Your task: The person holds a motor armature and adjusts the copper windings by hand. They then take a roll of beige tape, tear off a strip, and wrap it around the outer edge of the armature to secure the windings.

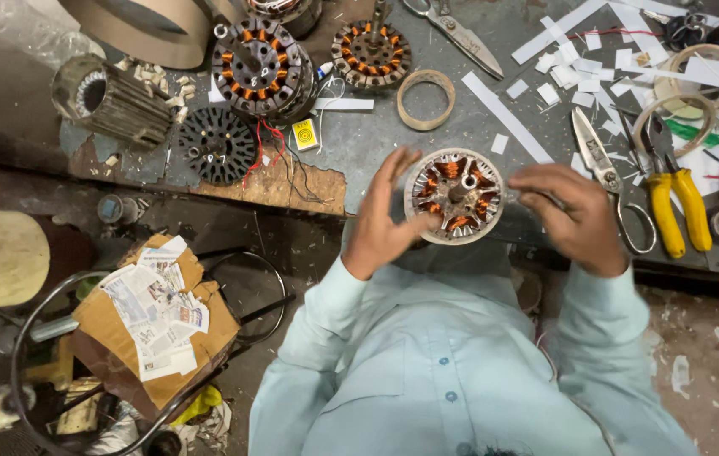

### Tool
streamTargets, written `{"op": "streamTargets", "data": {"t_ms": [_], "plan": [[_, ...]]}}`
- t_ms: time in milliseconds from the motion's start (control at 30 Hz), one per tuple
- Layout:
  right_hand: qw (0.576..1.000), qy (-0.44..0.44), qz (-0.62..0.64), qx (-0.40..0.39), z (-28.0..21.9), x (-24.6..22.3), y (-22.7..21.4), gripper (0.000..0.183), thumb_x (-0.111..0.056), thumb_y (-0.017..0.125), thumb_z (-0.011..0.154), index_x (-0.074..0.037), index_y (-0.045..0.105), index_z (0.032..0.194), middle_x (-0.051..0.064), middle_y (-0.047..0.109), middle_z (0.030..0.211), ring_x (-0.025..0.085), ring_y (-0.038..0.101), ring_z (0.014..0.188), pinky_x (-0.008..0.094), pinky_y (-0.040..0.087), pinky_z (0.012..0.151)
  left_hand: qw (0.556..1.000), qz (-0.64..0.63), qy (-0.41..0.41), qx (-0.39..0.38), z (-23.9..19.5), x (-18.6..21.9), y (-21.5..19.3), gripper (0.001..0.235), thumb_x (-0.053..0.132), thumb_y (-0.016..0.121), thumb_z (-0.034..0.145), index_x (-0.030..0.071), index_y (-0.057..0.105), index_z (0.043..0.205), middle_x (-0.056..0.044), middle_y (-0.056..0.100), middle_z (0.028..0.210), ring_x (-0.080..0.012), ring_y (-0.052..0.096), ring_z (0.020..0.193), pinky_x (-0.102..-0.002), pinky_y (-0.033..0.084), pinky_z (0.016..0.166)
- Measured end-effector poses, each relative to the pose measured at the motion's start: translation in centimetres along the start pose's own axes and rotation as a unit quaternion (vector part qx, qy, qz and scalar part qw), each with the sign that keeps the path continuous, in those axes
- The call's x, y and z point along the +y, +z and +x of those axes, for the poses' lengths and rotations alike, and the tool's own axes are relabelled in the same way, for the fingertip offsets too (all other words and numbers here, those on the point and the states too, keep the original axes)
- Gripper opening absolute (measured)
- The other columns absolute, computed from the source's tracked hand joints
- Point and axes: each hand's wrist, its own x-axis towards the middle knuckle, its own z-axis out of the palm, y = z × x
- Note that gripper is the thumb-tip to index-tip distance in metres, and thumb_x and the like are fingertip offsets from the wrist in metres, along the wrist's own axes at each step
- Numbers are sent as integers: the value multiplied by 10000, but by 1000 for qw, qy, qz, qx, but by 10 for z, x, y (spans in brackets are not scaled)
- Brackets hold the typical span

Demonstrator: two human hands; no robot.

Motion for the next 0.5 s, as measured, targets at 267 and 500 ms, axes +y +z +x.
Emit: {"op": "streamTargets", "data": {"t_ms": [267,500], "plan": [[973,58,151,163,-60,31,63,108,-19,671,1051,37,709,1134,134,707,1130,168,687,995,282,568,898,974,222,42,-15,31,30,7,538,123,690,945,60,514,1449,-232,687,1273,-406,663,1166,-460,531,999],[969,65,160,178,-63,38,69,114,-32,673,1059,47,703,1136,115,691,1105,154,669,952,271,551,874,968,245,-61,-12,32,32,16,460,132,595,1014,120,542,1471,-195,741,1238,-368,721,1102,-450,570,966]]}}
